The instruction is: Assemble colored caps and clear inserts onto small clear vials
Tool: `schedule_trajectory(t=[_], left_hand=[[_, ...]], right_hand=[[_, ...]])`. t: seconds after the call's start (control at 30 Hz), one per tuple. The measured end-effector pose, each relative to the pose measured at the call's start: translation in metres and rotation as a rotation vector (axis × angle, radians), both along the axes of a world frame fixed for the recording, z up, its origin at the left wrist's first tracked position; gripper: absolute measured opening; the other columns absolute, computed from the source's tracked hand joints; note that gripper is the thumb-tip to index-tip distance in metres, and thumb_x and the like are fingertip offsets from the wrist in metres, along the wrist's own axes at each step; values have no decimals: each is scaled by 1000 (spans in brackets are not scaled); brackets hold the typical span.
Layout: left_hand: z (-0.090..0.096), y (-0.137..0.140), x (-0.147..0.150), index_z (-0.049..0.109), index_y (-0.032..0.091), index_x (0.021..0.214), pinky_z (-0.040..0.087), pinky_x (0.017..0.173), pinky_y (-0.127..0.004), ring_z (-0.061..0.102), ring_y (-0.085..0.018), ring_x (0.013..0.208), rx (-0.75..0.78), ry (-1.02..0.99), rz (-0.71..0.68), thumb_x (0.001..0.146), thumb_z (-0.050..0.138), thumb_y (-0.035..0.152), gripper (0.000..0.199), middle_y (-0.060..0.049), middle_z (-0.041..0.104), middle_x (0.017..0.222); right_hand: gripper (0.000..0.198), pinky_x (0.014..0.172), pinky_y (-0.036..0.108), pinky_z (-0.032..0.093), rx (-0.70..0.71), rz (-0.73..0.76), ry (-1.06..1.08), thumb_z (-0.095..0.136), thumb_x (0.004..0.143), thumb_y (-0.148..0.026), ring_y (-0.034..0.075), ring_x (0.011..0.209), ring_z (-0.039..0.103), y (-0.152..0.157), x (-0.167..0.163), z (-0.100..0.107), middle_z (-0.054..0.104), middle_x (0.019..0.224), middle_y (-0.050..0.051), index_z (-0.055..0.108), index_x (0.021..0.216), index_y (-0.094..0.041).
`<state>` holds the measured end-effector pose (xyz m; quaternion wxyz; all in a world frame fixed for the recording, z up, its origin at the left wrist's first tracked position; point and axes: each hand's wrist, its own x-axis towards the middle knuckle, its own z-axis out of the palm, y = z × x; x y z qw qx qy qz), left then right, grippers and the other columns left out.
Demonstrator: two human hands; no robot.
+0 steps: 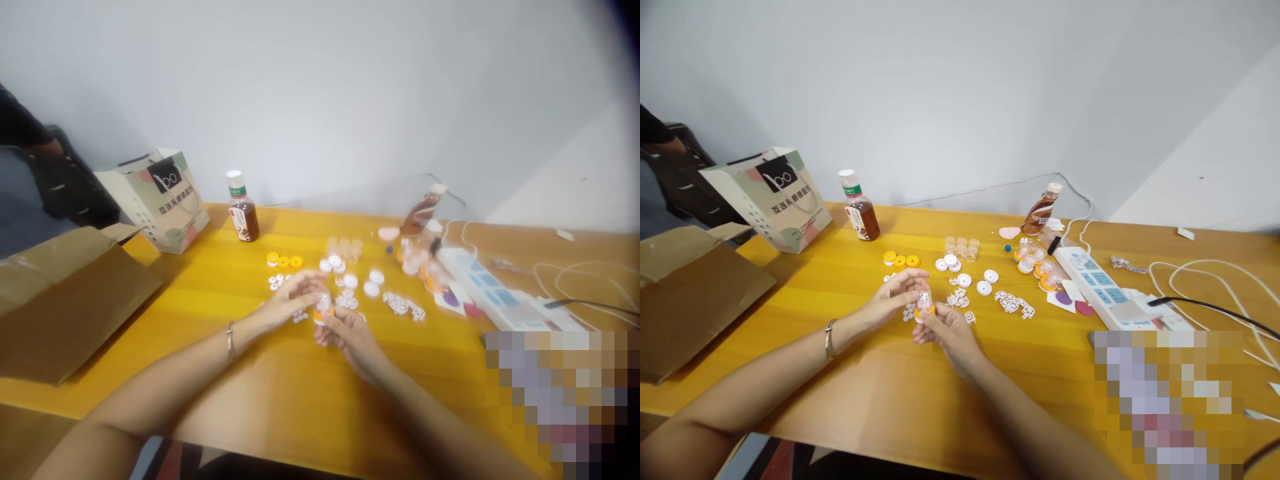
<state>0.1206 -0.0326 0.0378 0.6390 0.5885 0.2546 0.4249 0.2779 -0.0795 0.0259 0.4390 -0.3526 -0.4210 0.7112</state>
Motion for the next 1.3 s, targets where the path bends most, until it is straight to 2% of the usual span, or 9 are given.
schedule_trajectory(t=[0.17, 0.3, 0.4, 0.57, 0.67, 0.8, 0.9, 1.1, 1.3], left_hand=[[0, -2, 1, 52, 18, 105, 41, 75, -27, 55, -16, 83, 16, 16, 20, 73, 64, 27, 36, -7, 59, 94], [1, -1, 0, 49, 18, 111, 41, 80, -30, 54, -20, 96, -47, -44, -79, 79, 56, 34, 37, -11, 56, 106], [1, -1, -1, 50, 18, 110, 41, 78, -29, 55, -19, 93, -43, -21, -18, 75, 61, 33, 40, -10, 57, 104], [1, 1, -3, 44, 20, 119, 41, 80, -33, 52, -24, 103, -141, -109, -194, 79, 55, 37, 45, -13, 54, 112], [0, 3, -4, 48, 20, 114, 41, 78, -30, 53, -23, 100, -97, -113, -110, 75, 62, 32, 44, -11, 56, 108], [-2, 3, -3, 44, 20, 118, 42, 75, -31, 54, -22, 96, -157, -116, -143, 80, 53, 40, 44, -12, 58, 103], [-2, 1, -2, 47, 22, 113, 43, 72, -26, 55, -19, 94, -60, -30, -30, 68, 68, 31, 50, -8, 58, 99], [0, 1, -3, 46, 19, 117, 43, 76, -28, 55, -19, 95, -101, -23, -171, 74, 62, 32, 48, -13, 53, 113], [-2, -2, -1, 61, 11, 87, 38, 54, -20, 52, -10, 61, 3, 226, -26, 74, 61, 34, 26, -6, 61, 78]], right_hand=[[22, 51, 19, 45, 6, 3, -2, 64, 71, -36, 8, 49, 59, 0, 0, -1, 65, 59, 0, 60, 69, -15], [22, 50, 18, 44, 6, -2, 11, 64, 71, -36, 7, 49, 58, -1, 0, 0, 65, 58, 0, 60, 69, -15], [22, 50, 18, 45, 10, -5, 6, 64, 72, -36, 7, 49, 58, -1, 1, 0, 65, 59, 0, 60, 69, -15], [23, 51, 19, 45, 22, 9, -2, 64, 71, -37, 8, 50, 59, 0, 1, -3, 66, 59, 1, 60, 69, -15], [22, 52, 19, 46, 24, 15, 5, 65, 71, -36, 8, 49, 59, 0, 1, -4, 66, 60, 1, 60, 71, -14], [20, 52, 19, 45, 34, 34, 4, 64, 71, -34, 8, 50, 59, 0, 1, -4, 66, 60, 1, 60, 71, -14], [20, 51, 19, 45, 19, 16, -9, 64, 72, -34, 8, 49, 58, 0, 1, -3, 65, 59, 0, 60, 70, -15], [22, 49, 18, 44, 26, 22, -9, 62, 73, -37, 7, 48, 58, 1, 2, 0, 65, 58, 0, 59, 69, -15], [24, 49, 21, 45, 123, -20, -148, 60, 74, -39, 9, 47, 57, 2, 3, -2, 64, 56, -1, 57, 68, -16]])
